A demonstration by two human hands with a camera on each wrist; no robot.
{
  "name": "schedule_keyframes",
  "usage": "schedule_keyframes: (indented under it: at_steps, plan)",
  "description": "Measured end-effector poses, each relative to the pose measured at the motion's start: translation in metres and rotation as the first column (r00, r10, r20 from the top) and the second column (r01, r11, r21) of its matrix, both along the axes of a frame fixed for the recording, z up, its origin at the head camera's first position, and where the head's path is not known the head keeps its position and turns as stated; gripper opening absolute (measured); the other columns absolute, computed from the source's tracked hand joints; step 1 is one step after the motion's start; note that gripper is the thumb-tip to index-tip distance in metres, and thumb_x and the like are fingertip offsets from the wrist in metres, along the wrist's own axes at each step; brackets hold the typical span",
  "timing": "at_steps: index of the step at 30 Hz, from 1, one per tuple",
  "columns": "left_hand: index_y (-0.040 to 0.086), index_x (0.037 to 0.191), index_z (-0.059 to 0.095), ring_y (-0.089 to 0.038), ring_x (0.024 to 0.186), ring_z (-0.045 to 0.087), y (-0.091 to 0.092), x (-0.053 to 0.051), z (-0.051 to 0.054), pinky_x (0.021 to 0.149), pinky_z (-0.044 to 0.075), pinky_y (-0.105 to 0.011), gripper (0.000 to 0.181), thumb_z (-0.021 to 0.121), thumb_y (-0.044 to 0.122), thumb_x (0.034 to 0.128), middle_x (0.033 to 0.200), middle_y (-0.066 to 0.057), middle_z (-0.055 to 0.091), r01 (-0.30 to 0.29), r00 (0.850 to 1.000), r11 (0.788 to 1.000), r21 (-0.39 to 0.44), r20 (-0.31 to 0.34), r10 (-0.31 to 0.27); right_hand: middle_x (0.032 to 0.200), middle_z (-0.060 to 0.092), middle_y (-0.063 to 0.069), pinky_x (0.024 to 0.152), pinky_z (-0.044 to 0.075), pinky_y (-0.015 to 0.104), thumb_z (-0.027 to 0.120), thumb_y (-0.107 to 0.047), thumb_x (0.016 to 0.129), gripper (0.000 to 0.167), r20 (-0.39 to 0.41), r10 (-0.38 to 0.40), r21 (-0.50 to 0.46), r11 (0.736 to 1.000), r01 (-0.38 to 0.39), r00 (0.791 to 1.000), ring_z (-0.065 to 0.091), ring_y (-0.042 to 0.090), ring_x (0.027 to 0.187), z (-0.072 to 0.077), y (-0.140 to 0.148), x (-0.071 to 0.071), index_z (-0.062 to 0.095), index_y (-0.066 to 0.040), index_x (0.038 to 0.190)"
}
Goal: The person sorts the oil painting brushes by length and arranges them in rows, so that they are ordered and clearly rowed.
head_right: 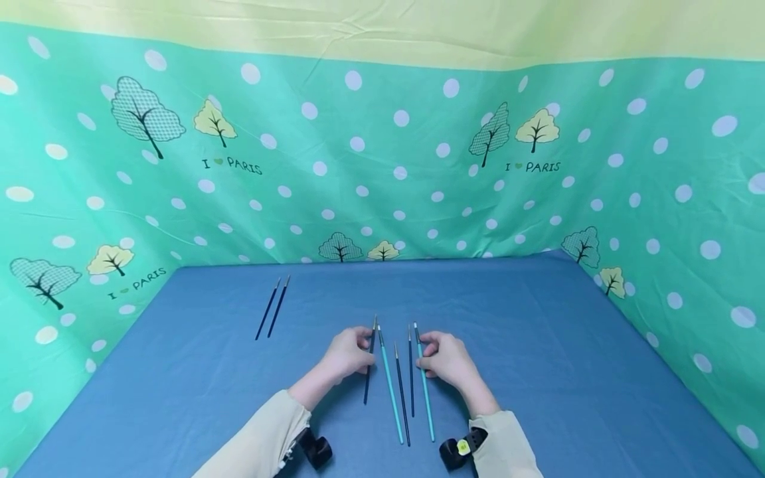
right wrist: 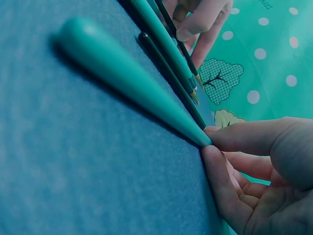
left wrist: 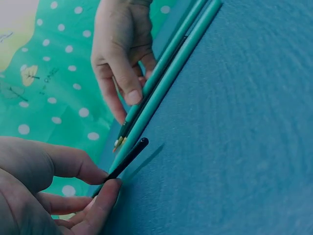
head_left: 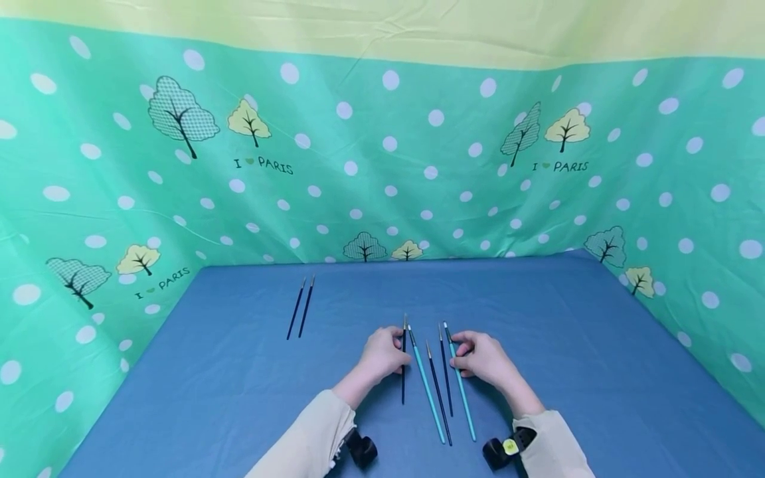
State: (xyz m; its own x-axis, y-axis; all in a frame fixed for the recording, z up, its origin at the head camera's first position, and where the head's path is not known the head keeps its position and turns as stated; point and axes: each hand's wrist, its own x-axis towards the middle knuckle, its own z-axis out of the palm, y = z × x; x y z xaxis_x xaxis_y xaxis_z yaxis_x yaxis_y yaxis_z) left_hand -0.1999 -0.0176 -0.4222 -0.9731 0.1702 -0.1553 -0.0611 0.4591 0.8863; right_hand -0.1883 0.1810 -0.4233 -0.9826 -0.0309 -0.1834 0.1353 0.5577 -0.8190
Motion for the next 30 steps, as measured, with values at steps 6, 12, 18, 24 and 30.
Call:
schedule_keyframes:
  at_steps: [6,12,18,24,30]
  plan:
    - [-0.001,0.131,0.045,-0.014,0.051,0.051,-0.007,-0.004,-0.001,0.049,0.052,-0.027,0.057,0.061,-0.007,0.0762,0.083,-0.007,0.049,-0.004,0.999,0.993,0.122,0.044,-0.001,0.078,0.052,0.009,0.052,0.053,0.029,0.069,0.000,0.075,0.046,0.000,0.001,-0.002,1.000,-0.001,1.000,0.056,0.016,0.058,0.000,0.000,0.000,0.056,-0.001,0.118]
    - [0.000,0.132,0.044,-0.014,0.053,0.054,-0.015,-0.008,-0.003,0.051,0.053,-0.028,0.057,0.060,-0.006,0.0774,0.088,-0.010,0.051,0.011,0.997,0.988,0.156,0.068,-0.022,0.079,0.052,0.008,0.053,0.053,0.029,0.070,0.000,0.075,0.046,0.006,0.001,-0.008,1.000,-0.001,1.000,0.055,0.016,0.059,-0.001,0.000,0.000,0.057,-0.002,0.119]
    - [0.003,0.132,0.045,-0.015,0.059,0.057,-0.026,-0.017,-0.003,0.054,0.054,-0.029,0.056,0.060,-0.005,0.0784,0.095,-0.012,0.053,-0.003,0.997,0.988,0.154,0.074,-0.008,0.079,0.052,0.009,0.052,0.053,0.029,0.070,-0.001,0.075,0.047,0.005,0.003,-0.005,1.000,-0.003,1.000,0.055,0.016,0.058,-0.002,0.001,-0.001,0.056,-0.002,0.119]
    - [0.005,0.132,0.046,-0.017,0.061,0.059,-0.044,-0.023,-0.003,0.057,0.054,-0.030,0.057,0.059,-0.005,0.0777,0.101,-0.013,0.055,-0.063,0.997,0.989,0.136,0.062,0.055,0.079,0.052,0.009,0.052,0.053,0.028,0.070,0.000,0.074,0.047,0.004,0.004,-0.001,1.000,-0.004,1.000,0.056,0.015,0.058,-0.005,0.001,-0.002,0.056,-0.001,0.119]
    - [0.007,0.132,0.047,-0.016,0.065,0.060,-0.064,-0.030,-0.003,0.059,0.054,-0.030,0.055,0.057,-0.004,0.0791,0.102,-0.013,0.055,-0.123,0.992,0.984,0.128,0.045,0.118,0.078,0.052,0.009,0.052,0.053,0.028,0.070,0.000,0.075,0.047,-0.002,0.002,-0.005,1.000,-0.002,1.000,0.056,0.016,0.058,-0.005,0.002,-0.002,0.056,-0.002,0.119]
